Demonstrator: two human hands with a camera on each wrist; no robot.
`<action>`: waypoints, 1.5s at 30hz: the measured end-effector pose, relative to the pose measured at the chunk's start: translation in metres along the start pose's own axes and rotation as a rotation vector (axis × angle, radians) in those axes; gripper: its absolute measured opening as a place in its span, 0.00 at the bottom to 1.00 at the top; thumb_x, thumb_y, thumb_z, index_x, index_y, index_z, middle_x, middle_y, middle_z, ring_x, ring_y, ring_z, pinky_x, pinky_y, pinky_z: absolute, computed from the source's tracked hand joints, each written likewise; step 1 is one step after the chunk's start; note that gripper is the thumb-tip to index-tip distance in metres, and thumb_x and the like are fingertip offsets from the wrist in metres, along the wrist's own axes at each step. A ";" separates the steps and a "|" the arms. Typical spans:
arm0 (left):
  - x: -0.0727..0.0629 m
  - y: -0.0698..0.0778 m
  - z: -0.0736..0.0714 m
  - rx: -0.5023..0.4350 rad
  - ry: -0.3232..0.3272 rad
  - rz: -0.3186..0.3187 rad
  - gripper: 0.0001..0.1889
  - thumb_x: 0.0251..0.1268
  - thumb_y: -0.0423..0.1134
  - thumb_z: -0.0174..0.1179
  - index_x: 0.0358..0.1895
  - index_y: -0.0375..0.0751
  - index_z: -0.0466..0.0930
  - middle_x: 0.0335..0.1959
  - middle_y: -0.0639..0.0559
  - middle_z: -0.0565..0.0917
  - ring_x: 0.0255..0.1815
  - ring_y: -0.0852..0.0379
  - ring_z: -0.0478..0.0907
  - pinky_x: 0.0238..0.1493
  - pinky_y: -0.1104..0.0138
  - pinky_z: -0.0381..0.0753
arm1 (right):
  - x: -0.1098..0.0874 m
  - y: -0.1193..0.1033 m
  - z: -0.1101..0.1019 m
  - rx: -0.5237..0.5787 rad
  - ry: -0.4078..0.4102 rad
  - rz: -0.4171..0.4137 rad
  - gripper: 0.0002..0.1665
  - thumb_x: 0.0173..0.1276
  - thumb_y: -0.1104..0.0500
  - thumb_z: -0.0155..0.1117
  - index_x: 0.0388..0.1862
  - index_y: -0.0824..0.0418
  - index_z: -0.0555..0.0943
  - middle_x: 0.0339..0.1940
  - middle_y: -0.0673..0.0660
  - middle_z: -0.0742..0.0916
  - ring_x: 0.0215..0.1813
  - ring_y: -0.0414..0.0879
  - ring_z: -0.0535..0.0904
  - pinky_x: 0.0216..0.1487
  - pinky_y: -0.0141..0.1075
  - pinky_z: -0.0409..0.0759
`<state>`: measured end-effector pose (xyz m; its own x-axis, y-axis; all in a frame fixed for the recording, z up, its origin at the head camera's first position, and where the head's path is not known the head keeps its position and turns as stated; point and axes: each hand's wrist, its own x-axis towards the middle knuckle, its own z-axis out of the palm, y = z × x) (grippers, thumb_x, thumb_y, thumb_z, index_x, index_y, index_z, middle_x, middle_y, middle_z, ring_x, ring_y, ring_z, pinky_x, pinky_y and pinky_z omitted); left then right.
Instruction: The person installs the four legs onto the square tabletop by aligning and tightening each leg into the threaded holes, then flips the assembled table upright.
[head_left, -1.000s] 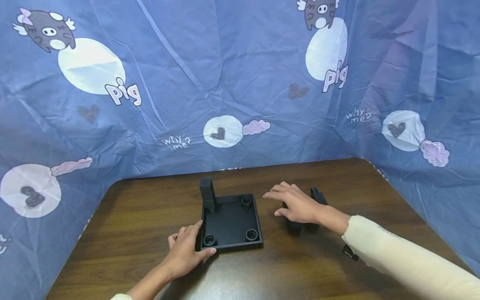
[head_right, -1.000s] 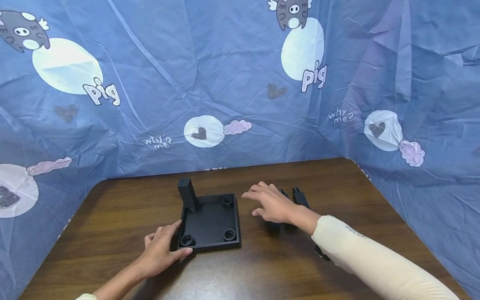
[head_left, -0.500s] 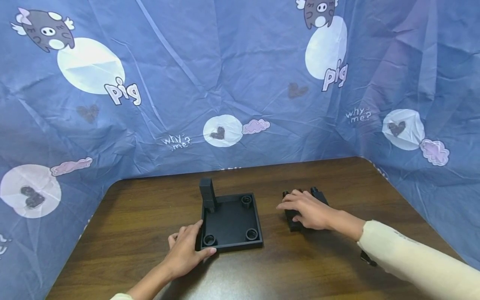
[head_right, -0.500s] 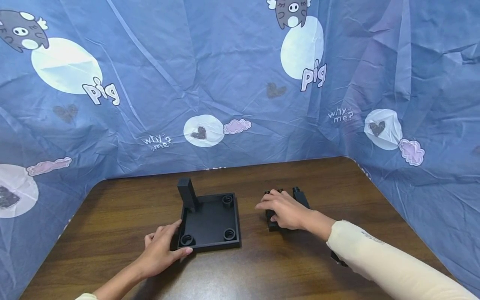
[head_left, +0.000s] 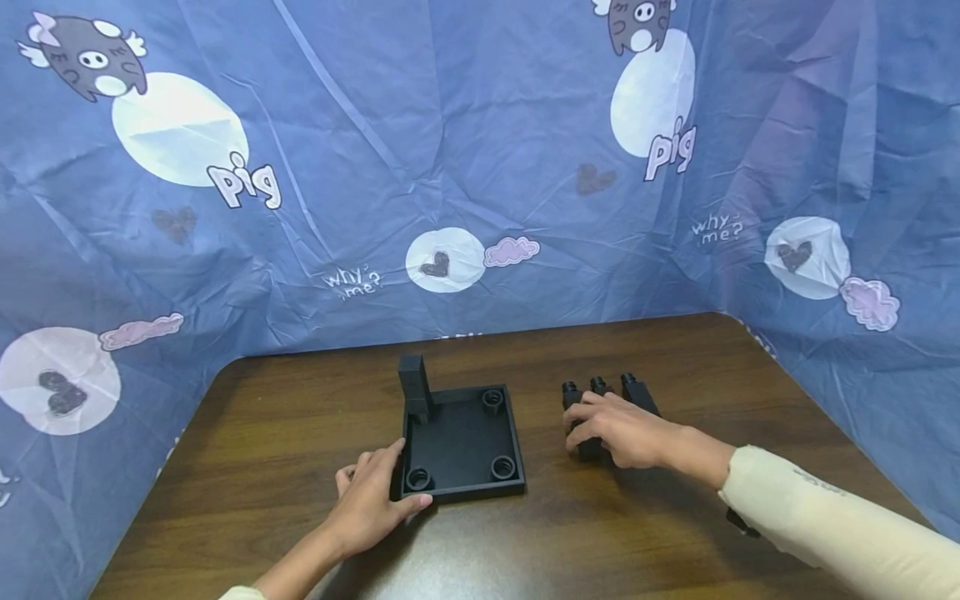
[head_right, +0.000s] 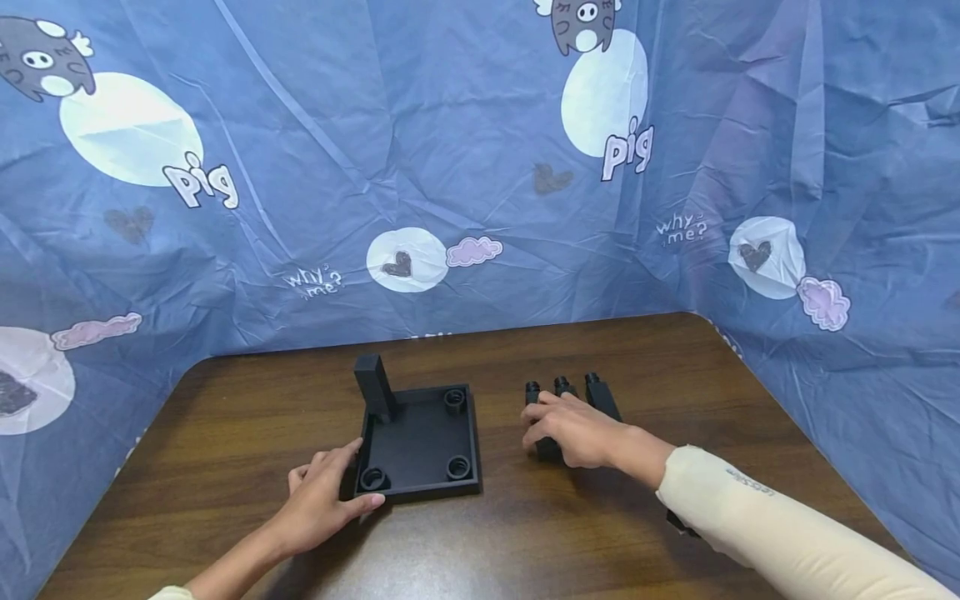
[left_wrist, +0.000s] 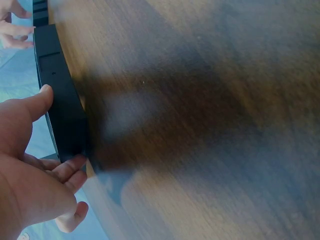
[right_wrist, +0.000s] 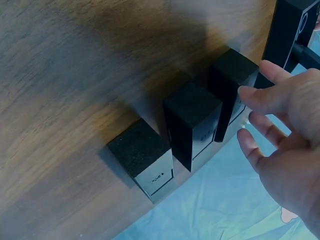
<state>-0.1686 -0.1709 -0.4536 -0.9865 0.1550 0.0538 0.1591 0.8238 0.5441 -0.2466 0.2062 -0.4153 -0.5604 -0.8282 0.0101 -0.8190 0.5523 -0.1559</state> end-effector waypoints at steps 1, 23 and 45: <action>0.000 0.000 0.000 -0.002 -0.001 0.000 0.47 0.50 0.54 0.74 0.70 0.32 0.65 0.60 0.39 0.76 0.60 0.43 0.67 0.56 0.45 0.50 | 0.000 0.000 0.000 0.003 -0.010 0.001 0.37 0.52 0.86 0.58 0.49 0.50 0.87 0.59 0.54 0.80 0.47 0.43 0.68 0.45 0.45 0.68; 0.000 0.000 0.000 -0.003 -0.019 -0.021 0.47 0.50 0.54 0.73 0.70 0.34 0.64 0.59 0.40 0.76 0.59 0.44 0.67 0.57 0.45 0.49 | -0.003 0.001 0.008 0.017 -0.058 -0.009 0.35 0.50 0.87 0.60 0.45 0.52 0.87 0.58 0.55 0.81 0.46 0.43 0.66 0.44 0.41 0.67; -0.001 0.000 -0.001 0.004 -0.019 -0.011 0.46 0.51 0.53 0.73 0.70 0.33 0.64 0.61 0.39 0.75 0.61 0.44 0.67 0.56 0.46 0.51 | 0.000 0.003 0.012 0.092 -0.041 -0.009 0.36 0.50 0.88 0.58 0.46 0.53 0.86 0.59 0.57 0.80 0.48 0.43 0.66 0.40 0.32 0.73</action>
<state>-0.1679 -0.1713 -0.4529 -0.9873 0.1557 0.0320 0.1481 0.8277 0.5413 -0.2480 0.2067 -0.4282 -0.5463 -0.8371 -0.0284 -0.8079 0.5356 -0.2457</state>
